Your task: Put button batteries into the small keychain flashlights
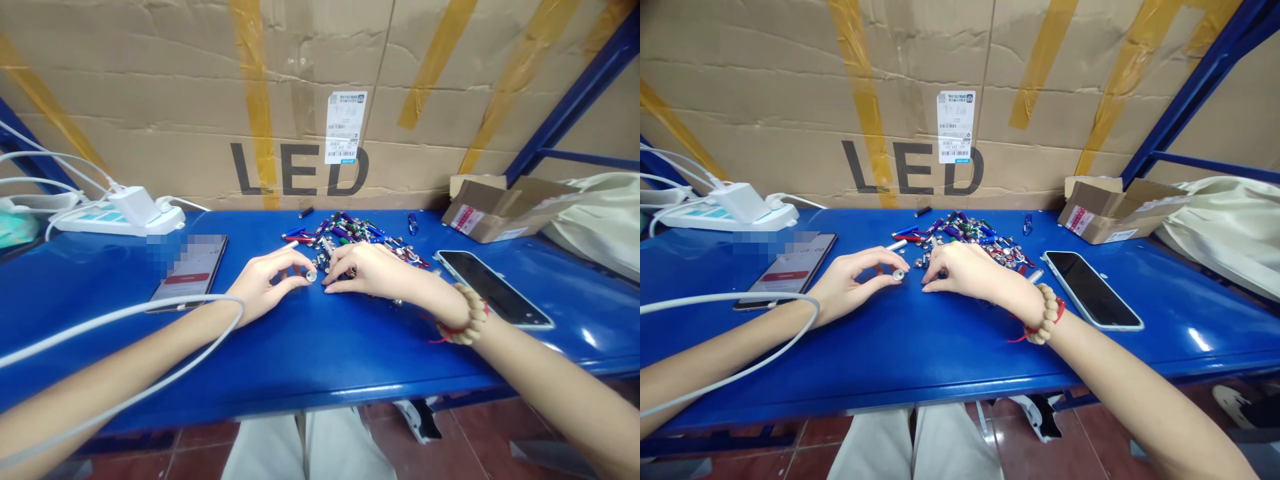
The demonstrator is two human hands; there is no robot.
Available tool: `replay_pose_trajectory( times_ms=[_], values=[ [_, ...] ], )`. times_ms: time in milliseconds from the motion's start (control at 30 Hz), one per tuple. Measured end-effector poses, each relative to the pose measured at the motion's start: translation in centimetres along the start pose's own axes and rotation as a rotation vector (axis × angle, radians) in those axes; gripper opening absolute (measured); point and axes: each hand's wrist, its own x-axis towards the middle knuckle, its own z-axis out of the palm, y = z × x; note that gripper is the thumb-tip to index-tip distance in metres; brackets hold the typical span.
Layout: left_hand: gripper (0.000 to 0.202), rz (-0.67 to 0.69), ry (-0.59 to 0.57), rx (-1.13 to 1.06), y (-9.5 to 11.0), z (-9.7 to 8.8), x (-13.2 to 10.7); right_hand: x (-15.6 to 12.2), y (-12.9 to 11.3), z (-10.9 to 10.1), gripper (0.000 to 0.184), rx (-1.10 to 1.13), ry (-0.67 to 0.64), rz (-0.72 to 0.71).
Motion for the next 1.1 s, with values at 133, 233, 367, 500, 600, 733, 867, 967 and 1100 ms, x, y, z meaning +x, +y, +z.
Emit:
replay_pose_trajectory(
  times_ms=[133,233,367,500,600,733,867,967,1100],
  values=[
    [0.013,-0.014,0.013,0.028,-0.3,0.0,0.0,0.0,0.2,0.1,0.018,0.039,-0.022,0.069],
    [0.014,-0.022,0.02,0.029,-0.5,0.0,0.0,0.0,0.2,0.1,0.02,0.043,-0.051,0.151],
    [0.015,-0.01,0.015,0.009,-0.8,0.0,0.1,0.0,0.1,0.0,0.022,0.03,-0.077,0.221],
    [0.016,-0.055,0.03,0.009,-1.1,-0.1,0.3,-0.1,0.0,0.0,0.024,0.033,-0.113,0.278],
    [0.017,-0.079,0.011,-0.018,-1.2,-0.1,0.3,0.0,0.0,-0.2,0.026,0.044,-0.146,0.307],
    [0.017,-0.1,-0.036,-0.023,-1.3,-0.1,0.4,0.0,-0.1,-0.2,0.027,0.052,-0.164,0.316],
    [0.019,-0.124,-0.054,-0.032,-1.2,-0.1,0.5,0.0,-0.3,-0.2,0.024,0.042,-0.142,0.298],
    [0.021,-0.15,-0.057,-0.028,-1.2,-0.2,0.6,0.0,-0.5,-0.3,0.02,0.038,-0.14,0.283],
    [0.022,-0.153,-0.053,-0.031,-1.2,-0.2,0.6,-0.1,-0.4,-0.2,0.022,0.053,-0.155,0.278]
  ],
)
